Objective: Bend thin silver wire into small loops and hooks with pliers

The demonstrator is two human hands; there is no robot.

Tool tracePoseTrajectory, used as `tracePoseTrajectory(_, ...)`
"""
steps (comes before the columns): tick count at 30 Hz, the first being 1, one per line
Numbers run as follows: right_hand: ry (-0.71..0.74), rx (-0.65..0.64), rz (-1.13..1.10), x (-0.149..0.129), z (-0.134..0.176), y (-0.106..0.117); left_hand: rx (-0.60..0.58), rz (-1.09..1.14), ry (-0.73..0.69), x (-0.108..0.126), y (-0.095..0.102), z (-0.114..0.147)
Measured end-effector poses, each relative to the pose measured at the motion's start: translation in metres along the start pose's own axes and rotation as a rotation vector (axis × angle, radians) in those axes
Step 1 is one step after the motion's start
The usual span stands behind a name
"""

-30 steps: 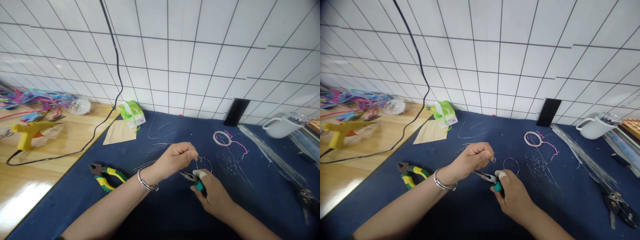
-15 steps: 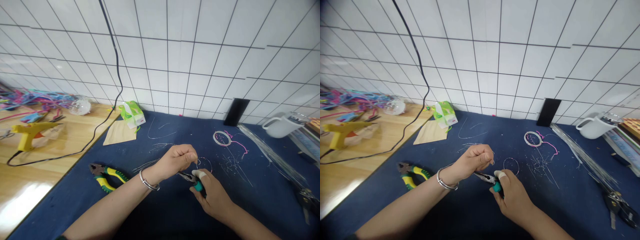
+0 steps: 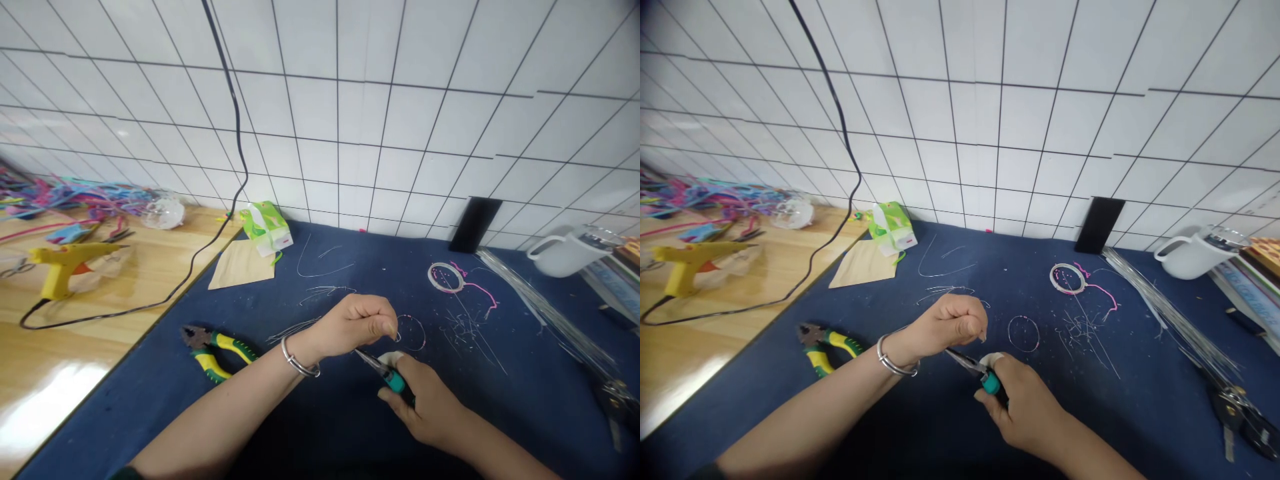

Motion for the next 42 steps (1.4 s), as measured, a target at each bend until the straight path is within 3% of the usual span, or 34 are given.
tracePoseTrajectory(8, -0.119, -0.214, -0.303, -0.008, 0.0, -0.001, -0.095, 0.031, 0.014, 0.001, 0.0, 0.002)
tracePoseTrajectory(15, -0.282, -0.405, -0.801, -0.012, 0.003, -0.009, -0.126, -0.132, -0.048, 0.004, 0.001, 0.003)
tracePoseTrajectory(21, -0.285, -0.534, -1.023, -0.01, 0.005, -0.017, -0.177, -0.125, -0.062, 0.005, 0.0, 0.003)
tracePoseTrajectory(24, -0.253, -0.457, -0.913, -0.014, 0.003, -0.011, -0.11, -0.015, -0.021, 0.001, 0.0, 0.002)
tracePoseTrajectory(28, -0.195, -0.258, -0.553, -0.018, 0.001, -0.001, 0.015, 0.071, -0.025, -0.005, 0.004, 0.0)
tracePoseTrajectory(32, -0.169, -0.139, -0.301, -0.015, 0.002, -0.001, 0.03, 0.069, -0.017, -0.007, 0.005, -0.002)
tracePoseTrajectory(42, -0.131, -0.094, -0.162, -0.009, 0.001, -0.003, 0.028, -0.081, 0.011, 0.001, 0.004, -0.002)
Point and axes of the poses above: each hand's wrist, its own z-axis away from the middle knuckle, its own y-axis out of the back of the hand, x = y × z, the point moved 2 cm from there along -z, towards the middle knuckle, and after that the axes turned 6 degrees about x, right-handed, at the moved point
